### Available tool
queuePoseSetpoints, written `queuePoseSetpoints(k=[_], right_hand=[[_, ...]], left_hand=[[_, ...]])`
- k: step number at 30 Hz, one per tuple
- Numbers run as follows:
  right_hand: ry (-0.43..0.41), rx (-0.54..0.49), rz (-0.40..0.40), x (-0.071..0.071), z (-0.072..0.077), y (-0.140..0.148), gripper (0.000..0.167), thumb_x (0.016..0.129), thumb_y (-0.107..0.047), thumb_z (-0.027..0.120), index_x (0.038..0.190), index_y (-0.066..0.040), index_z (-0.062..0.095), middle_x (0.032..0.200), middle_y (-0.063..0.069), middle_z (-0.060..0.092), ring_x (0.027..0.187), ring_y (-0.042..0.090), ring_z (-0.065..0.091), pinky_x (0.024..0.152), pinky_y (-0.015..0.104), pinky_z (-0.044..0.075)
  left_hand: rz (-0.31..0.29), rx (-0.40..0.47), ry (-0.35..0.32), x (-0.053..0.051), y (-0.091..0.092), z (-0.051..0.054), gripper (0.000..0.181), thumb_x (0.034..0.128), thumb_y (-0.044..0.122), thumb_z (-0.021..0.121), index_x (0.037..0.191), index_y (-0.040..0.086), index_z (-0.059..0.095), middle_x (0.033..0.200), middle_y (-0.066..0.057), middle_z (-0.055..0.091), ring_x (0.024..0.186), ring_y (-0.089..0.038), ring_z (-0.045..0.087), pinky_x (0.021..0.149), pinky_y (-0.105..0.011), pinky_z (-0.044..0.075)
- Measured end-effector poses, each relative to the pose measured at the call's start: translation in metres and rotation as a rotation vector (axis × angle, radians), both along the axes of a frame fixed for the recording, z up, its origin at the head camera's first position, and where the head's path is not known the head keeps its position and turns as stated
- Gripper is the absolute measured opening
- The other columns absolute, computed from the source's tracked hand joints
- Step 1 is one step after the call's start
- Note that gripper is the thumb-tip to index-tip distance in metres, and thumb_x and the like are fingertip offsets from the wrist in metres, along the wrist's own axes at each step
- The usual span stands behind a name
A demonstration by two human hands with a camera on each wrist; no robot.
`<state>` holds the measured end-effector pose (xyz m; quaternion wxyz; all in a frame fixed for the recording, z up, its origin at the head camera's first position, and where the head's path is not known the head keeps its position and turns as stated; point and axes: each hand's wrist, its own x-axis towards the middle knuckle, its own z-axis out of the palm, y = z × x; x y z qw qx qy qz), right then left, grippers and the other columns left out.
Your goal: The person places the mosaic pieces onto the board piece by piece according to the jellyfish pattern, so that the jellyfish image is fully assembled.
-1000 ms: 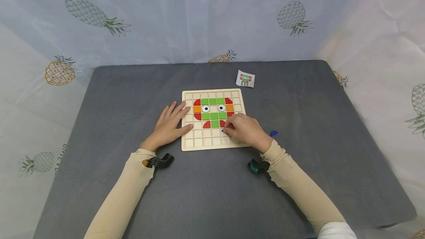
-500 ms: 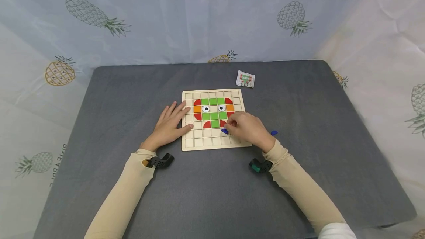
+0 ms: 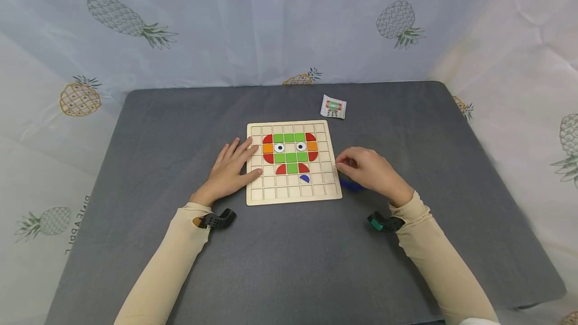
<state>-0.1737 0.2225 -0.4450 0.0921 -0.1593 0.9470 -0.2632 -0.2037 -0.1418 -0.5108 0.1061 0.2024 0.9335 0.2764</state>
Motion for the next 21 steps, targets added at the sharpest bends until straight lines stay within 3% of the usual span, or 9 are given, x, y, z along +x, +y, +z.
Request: queuePoseSetpoints(k=[8, 21], right_hand=[[0.041, 0.051, 0.063, 0.009, -0.009, 0.019, 0.014, 0.096, -0.014, 0.070, 0.108, -0.009, 0.076, 0.097, 0.003, 0.071, 0.086, 0.016, 0.058, 0.074, 0.034, 0.052], [-0.012, 0.161, 0.117, 0.017, -0.018, 0.014, 0.022, 0.092, -0.016, 0.075, 0.113, -0.010, 0.072, 0.095, 0.001, 0.063, 0.086, 0.015, 0.054, 0.071, 0.032, 0.048]], left_hand=[[0.002, -0.005, -0.003, 0.000, 0.000, 0.000, 0.075, 0.0984, 0.050, 0.058, 0.161, 0.019, 0.031, 0.173, 0.001, 0.012, 0.161, -0.028, -0.001, 0.130, -0.050, -0.005], [0.005, -0.010, -0.002, 0.000, 0.000, -0.001, 0.075, 0.0985, 0.051, 0.057, 0.161, 0.020, 0.031, 0.173, 0.002, 0.012, 0.161, -0.027, -0.001, 0.130, -0.049, -0.005]])
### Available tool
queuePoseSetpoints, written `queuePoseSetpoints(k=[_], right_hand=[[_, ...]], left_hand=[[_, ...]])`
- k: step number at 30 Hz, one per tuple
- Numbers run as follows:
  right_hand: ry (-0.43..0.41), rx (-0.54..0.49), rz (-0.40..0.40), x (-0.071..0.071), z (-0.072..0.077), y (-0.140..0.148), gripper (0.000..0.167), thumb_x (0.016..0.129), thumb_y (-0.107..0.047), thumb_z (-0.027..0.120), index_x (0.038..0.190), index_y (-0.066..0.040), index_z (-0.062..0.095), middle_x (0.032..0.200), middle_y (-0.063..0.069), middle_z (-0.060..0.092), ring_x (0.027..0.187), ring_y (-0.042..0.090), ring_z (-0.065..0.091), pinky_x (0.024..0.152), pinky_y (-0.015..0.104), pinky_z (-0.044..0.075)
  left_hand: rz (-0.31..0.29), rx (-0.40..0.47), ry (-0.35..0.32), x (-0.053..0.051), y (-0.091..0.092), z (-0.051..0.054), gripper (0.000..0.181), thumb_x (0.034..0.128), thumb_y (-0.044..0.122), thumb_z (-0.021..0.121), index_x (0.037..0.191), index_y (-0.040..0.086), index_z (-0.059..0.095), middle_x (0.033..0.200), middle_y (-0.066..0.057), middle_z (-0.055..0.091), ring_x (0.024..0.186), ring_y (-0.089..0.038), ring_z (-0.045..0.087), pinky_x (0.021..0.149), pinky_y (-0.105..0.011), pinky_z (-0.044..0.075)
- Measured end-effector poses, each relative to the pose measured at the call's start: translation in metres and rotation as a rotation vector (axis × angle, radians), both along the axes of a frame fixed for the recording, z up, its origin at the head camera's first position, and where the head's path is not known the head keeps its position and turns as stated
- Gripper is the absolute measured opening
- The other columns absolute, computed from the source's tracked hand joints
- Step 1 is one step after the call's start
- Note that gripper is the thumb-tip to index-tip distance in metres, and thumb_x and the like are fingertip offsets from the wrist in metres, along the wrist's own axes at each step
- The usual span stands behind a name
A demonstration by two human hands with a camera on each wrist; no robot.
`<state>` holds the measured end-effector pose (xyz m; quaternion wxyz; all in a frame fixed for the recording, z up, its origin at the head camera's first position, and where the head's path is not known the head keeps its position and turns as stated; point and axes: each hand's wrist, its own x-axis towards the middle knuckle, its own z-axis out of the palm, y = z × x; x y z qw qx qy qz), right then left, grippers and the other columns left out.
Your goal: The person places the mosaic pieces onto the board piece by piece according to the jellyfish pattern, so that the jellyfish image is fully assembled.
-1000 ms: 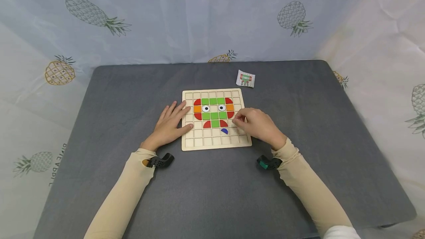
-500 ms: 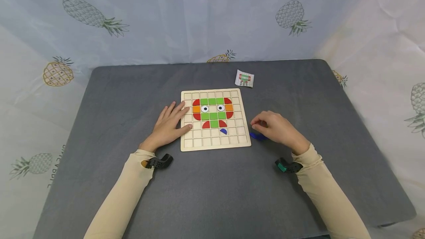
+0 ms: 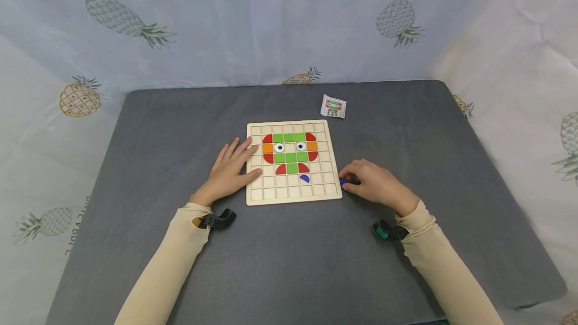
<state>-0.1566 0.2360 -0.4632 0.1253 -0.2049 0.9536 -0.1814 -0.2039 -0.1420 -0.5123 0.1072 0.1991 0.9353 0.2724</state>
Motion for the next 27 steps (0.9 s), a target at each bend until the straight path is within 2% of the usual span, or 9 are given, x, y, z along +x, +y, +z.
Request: queuePoseSetpoints(k=[9, 15, 20, 23, 27], right_hand=[[-0.017, 0.005, -0.014, 0.001, -0.002, -0.003, 0.022, 0.092, -0.009, 0.071, 0.113, -0.008, 0.070, 0.094, 0.001, 0.061, 0.083, 0.015, 0.052, 0.071, 0.031, 0.047], [-0.012, -0.051, -0.028, -0.003, 0.002, -0.008, 0.022, 0.091, -0.008, 0.069, 0.112, -0.007, 0.068, 0.092, 0.002, 0.059, 0.085, 0.016, 0.052, 0.070, 0.030, 0.045], [-0.022, -0.114, 0.012, -0.005, 0.008, -0.037, 0.023, 0.089, -0.009, 0.069, 0.112, -0.007, 0.067, 0.090, 0.002, 0.058, 0.082, 0.016, 0.051, 0.067, 0.027, 0.044], [-0.033, -0.132, 0.045, -0.004, 0.004, -0.059, 0.026, 0.087, -0.007, 0.070, 0.113, -0.007, 0.066, 0.089, 0.001, 0.058, 0.082, 0.015, 0.051, 0.067, 0.026, 0.045], [-0.008, -0.121, 0.080, 0.000, -0.005, -0.080, 0.027, 0.087, -0.009, 0.070, 0.114, -0.009, 0.064, 0.089, -0.001, 0.057, 0.082, 0.013, 0.051, 0.066, 0.024, 0.046]], left_hand=[[0.002, 0.007, -0.002, 0.001, 0.001, 0.002, 0.075, 0.0976, 0.049, 0.060, 0.161, 0.018, 0.032, 0.173, 0.000, 0.013, 0.161, -0.029, 0.000, 0.130, -0.049, -0.005], [0.000, 0.009, -0.003, 0.001, -0.001, 0.002, 0.075, 0.0980, 0.049, 0.059, 0.161, 0.019, 0.032, 0.173, 0.001, 0.013, 0.161, -0.028, -0.001, 0.130, -0.049, -0.005], [0.002, 0.011, 0.003, 0.000, -0.002, 0.000, 0.075, 0.0979, 0.049, 0.058, 0.161, 0.019, 0.032, 0.173, 0.001, 0.013, 0.161, -0.028, -0.001, 0.130, -0.050, -0.005], [0.003, 0.005, 0.004, 0.000, -0.002, 0.000, 0.075, 0.0978, 0.049, 0.059, 0.161, 0.018, 0.032, 0.173, 0.000, 0.013, 0.161, -0.029, 0.000, 0.130, -0.051, -0.005], [0.003, -0.008, -0.001, -0.001, 0.001, 0.000, 0.075, 0.0981, 0.051, 0.058, 0.161, 0.020, 0.031, 0.173, 0.003, 0.012, 0.161, -0.028, -0.002, 0.130, -0.050, -0.005]])
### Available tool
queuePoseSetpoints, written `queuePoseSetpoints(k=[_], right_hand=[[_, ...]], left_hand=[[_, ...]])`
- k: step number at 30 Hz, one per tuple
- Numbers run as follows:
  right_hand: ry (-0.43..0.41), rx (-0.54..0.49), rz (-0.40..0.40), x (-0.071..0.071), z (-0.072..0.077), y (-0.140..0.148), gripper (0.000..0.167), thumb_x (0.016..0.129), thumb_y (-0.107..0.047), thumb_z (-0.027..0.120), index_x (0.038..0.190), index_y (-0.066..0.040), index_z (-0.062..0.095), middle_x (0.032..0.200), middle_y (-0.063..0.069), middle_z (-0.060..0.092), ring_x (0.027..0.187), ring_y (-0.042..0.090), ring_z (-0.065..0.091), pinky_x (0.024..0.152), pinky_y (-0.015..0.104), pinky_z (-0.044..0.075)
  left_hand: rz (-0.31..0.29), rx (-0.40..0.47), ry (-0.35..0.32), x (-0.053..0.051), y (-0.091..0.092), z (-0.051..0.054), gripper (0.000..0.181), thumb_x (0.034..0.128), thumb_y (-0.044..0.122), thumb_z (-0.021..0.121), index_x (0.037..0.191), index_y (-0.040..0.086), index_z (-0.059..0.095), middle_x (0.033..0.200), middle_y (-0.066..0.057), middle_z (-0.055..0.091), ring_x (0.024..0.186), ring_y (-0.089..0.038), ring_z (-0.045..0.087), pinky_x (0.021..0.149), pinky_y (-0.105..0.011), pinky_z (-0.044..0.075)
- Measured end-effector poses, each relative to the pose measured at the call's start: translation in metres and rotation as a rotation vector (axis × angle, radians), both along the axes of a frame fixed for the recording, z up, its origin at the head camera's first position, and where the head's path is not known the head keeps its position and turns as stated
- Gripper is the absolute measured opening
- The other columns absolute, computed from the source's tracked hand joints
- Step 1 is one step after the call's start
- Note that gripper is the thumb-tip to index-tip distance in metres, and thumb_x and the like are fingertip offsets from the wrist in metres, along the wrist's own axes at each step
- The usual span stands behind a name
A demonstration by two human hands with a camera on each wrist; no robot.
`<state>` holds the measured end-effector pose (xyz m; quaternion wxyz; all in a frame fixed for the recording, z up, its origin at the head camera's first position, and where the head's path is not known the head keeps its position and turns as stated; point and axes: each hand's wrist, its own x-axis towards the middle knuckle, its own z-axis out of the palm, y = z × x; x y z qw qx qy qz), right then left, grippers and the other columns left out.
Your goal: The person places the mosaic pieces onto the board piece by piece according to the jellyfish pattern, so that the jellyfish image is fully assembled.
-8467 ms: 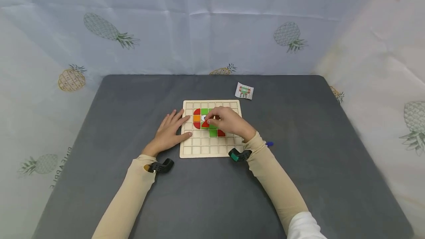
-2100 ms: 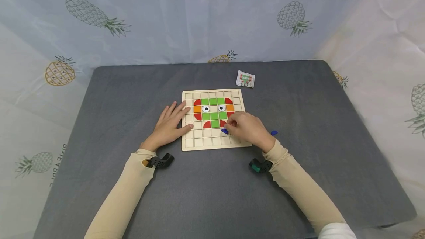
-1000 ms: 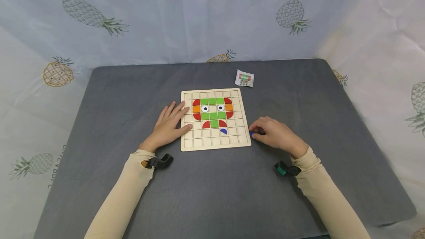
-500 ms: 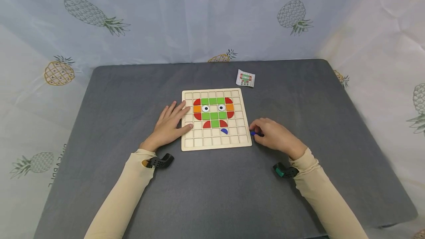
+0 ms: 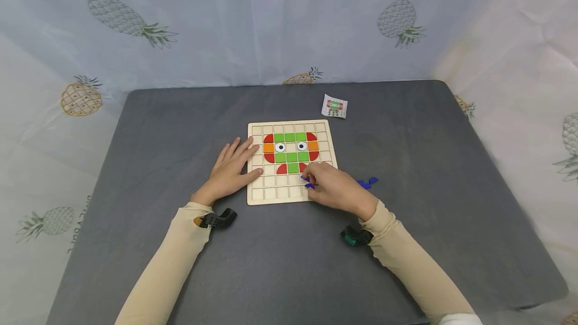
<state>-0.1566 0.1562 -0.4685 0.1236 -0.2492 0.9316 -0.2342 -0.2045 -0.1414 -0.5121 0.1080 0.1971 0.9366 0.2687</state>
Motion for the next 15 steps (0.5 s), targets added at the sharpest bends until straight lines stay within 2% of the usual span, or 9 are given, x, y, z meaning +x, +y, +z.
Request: queuePoseSetpoints(k=[4, 8, 12, 15], right_hand=[[0.047, 0.041, -0.003, 0.005, -0.005, -0.009, 0.024, 0.090, -0.013, 0.069, 0.113, -0.011, 0.062, 0.086, -0.002, 0.055, 0.079, 0.014, 0.050, 0.062, 0.025, 0.044], [0.092, 0.084, -0.026, 0.009, -0.005, -0.012, 0.015, 0.091, -0.015, 0.069, 0.105, -0.012, 0.066, 0.085, -0.001, 0.057, 0.081, 0.014, 0.051, 0.062, 0.026, 0.044], [0.100, 0.106, -0.042, 0.010, -0.003, -0.014, 0.007, 0.092, -0.017, 0.070, 0.098, -0.012, 0.069, 0.086, -0.002, 0.059, 0.083, 0.015, 0.052, 0.064, 0.026, 0.046], [0.088, 0.095, -0.044, 0.010, -0.002, -0.016, 0.009, 0.094, -0.017, 0.070, 0.101, -0.011, 0.070, 0.088, -0.001, 0.061, 0.084, 0.015, 0.052, 0.066, 0.027, 0.047]], left_hand=[[-0.002, 0.004, -0.001, 0.000, 0.002, 0.001, 0.075, 0.0981, 0.051, 0.057, 0.161, 0.020, 0.031, 0.173, 0.004, 0.012, 0.161, -0.027, -0.002, 0.130, -0.049, -0.005], [-0.002, 0.005, -0.001, 0.000, 0.002, 0.001, 0.075, 0.0979, 0.050, 0.058, 0.161, 0.020, 0.032, 0.173, 0.003, 0.012, 0.161, -0.027, -0.002, 0.130, -0.049, -0.005], [-0.001, 0.005, -0.003, 0.001, 0.002, 0.001, 0.075, 0.0976, 0.050, 0.058, 0.161, 0.019, 0.032, 0.173, 0.003, 0.012, 0.161, -0.028, -0.001, 0.130, -0.049, -0.006], [0.005, 0.007, -0.002, 0.001, 0.001, 0.001, 0.075, 0.0974, 0.049, 0.059, 0.161, 0.019, 0.032, 0.173, 0.002, 0.013, 0.161, -0.029, -0.001, 0.130, -0.049, -0.005]])
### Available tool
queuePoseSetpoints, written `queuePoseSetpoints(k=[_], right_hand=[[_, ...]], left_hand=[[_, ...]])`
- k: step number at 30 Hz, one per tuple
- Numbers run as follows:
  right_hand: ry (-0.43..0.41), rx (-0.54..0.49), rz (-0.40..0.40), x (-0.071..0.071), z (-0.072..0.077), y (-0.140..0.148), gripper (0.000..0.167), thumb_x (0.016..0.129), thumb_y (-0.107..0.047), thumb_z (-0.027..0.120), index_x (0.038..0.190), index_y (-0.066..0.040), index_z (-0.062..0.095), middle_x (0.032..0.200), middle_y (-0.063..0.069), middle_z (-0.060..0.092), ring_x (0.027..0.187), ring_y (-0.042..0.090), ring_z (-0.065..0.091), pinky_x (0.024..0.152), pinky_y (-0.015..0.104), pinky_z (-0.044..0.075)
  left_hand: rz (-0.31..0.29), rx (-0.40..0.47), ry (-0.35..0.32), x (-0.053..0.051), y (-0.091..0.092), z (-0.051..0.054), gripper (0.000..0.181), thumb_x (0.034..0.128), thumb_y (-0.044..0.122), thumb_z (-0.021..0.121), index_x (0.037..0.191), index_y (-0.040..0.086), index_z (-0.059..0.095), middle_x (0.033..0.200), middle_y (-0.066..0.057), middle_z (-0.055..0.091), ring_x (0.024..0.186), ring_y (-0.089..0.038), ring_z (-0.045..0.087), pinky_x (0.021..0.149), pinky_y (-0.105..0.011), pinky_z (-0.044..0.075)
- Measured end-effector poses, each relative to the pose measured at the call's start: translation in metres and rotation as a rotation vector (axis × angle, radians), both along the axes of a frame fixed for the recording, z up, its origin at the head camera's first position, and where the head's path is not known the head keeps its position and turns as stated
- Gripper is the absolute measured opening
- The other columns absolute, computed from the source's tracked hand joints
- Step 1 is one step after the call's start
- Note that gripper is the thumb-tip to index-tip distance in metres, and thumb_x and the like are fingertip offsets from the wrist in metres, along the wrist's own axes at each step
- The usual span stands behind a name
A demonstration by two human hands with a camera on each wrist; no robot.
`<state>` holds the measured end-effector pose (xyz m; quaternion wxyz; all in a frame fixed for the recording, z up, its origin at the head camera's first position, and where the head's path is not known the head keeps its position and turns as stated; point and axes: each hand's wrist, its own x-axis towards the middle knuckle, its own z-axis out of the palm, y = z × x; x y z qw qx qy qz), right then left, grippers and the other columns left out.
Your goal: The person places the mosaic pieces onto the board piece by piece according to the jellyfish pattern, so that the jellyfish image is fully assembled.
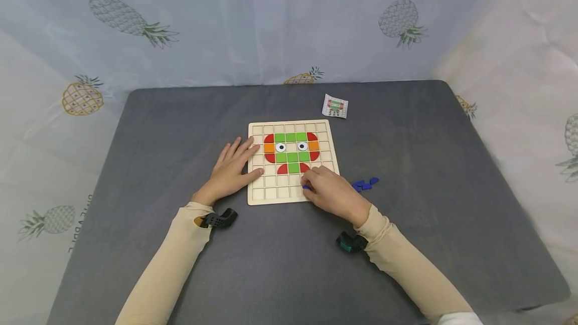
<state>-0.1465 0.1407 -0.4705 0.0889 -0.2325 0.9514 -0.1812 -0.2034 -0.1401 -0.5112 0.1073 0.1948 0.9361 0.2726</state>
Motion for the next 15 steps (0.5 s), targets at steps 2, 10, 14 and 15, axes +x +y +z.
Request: queuePoseSetpoints(k=[2, 10, 14, 15], right_hand=[[-0.017, -0.019, 0.000, -0.001, 0.001, 0.000, 0.012, 0.095, -0.017, 0.071, 0.104, -0.010, 0.070, 0.088, -0.001, 0.062, 0.083, 0.014, 0.052, 0.067, 0.026, 0.047], [-0.036, -0.064, -0.062, -0.012, 0.005, 0.007, 0.015, 0.096, -0.018, 0.069, 0.106, -0.008, 0.072, 0.079, -0.001, 0.063, 0.068, 0.012, 0.052, 0.057, 0.024, 0.043], [-0.002, -0.019, -0.092, -0.017, 0.002, 0.009, 0.013, 0.096, -0.018, 0.068, 0.103, -0.010, 0.075, 0.086, 0.000, 0.067, 0.072, 0.013, 0.054, 0.055, 0.023, 0.042], [0.000, -0.009, -0.093, -0.018, 0.001, 0.009, 0.013, 0.096, -0.018, 0.068, 0.102, -0.010, 0.075, 0.086, 0.000, 0.068, 0.072, 0.013, 0.055, 0.054, 0.023, 0.042]], left_hand=[[0.003, -0.002, 0.000, 0.000, 0.000, -0.001, 0.076, 0.0974, 0.049, 0.059, 0.161, 0.019, 0.032, 0.173, 0.002, 0.013, 0.161, -0.029, -0.001, 0.130, -0.049, -0.005], [0.003, -0.003, 0.013, 0.000, 0.000, -0.001, 0.075, 0.0976, 0.048, 0.059, 0.161, 0.018, 0.032, 0.173, 0.000, 0.014, 0.161, -0.030, 0.001, 0.130, -0.050, -0.005], [0.005, -0.004, 0.007, 0.000, 0.000, -0.001, 0.075, 0.0975, 0.048, 0.059, 0.161, 0.018, 0.032, 0.173, 0.000, 0.014, 0.161, -0.029, 0.000, 0.130, -0.049, -0.005], [0.005, -0.006, 0.006, 0.000, 0.000, -0.001, 0.075, 0.0974, 0.048, 0.059, 0.161, 0.018, 0.032, 0.173, 0.001, 0.014, 0.161, -0.029, 0.000, 0.130, -0.049, -0.005]])
